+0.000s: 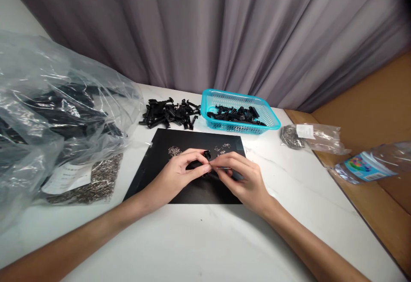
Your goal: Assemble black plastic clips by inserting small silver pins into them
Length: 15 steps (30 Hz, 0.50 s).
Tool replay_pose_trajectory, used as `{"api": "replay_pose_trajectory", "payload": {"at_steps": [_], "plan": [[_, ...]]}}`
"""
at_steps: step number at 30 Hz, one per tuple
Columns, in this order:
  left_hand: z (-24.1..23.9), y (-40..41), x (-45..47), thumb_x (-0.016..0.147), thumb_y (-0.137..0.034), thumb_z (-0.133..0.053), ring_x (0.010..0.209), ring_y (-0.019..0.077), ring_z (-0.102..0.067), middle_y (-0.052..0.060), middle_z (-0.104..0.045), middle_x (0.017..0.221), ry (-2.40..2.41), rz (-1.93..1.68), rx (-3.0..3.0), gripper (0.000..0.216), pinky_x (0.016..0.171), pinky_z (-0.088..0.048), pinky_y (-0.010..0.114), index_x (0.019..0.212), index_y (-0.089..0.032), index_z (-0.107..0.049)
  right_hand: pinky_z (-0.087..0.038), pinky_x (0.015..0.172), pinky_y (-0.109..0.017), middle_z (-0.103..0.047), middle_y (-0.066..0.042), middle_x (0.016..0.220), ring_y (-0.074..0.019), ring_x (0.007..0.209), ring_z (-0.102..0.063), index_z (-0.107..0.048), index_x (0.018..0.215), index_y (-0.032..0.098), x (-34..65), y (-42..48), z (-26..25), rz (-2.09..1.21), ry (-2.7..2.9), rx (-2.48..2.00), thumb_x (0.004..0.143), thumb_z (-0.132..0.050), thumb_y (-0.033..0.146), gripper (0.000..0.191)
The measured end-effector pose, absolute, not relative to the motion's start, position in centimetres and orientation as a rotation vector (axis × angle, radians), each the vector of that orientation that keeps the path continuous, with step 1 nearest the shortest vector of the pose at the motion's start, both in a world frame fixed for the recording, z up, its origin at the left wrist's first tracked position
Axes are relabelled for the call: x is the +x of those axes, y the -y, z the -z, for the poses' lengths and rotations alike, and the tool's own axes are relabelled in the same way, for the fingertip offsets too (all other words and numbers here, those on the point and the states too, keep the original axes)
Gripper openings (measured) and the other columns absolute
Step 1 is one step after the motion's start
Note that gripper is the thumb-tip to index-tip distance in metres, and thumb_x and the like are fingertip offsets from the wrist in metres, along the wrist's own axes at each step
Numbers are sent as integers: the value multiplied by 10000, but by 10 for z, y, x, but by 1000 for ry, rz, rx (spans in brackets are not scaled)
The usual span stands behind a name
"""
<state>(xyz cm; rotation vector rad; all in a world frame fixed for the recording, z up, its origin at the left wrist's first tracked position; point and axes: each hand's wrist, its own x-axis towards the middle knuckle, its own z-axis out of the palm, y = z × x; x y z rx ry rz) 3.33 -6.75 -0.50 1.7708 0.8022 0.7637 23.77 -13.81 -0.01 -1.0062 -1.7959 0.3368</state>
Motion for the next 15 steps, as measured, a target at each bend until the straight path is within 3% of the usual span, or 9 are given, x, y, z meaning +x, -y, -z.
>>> {"api": "replay_pose_trajectory", "payload": {"at_steps": [4,7,11,15], "plan": [[7,67,31,891,-458,-738,1412,288,-529,84,-654,1340,-809,-794,1757,208,1148,-487,454,890,-254,-780,-433,560,-273,-720,-26,942,-114,626,-500,-745,1013,224,237,137,1,-595,1590,-1166,949,-715,260,78],[6,68,31,902,-433,-730,1391,287,-549,86,-641,1343,-803,-809,1758,190,1069,-563,405,889,-250,-783,-365,553,-277,-679,-1,860,-109,612,-429,-750,944,229,236,137,2,-731,1546,-1200,945,-730,336,109],[-2,73,32,912,-455,-713,1386,303,-557,88,-621,1350,-794,-798,1765,223,1053,-590,407,908,-241,-776,-353,579,-290,-673,-10,869,-122,650,-461,-730,919,224,236,137,0,-796,1513,-1201,964,-702,370,156],[-7,76,31,825,-481,-802,1361,310,-584,62,-488,1490,-796,-731,1802,325,1124,-548,463,1065,-268,-749,-376,600,-295,-691,-25,899,-143,705,-525,-732,921,224,239,137,-3,-767,1493,-1198,966,-696,370,157]]}}
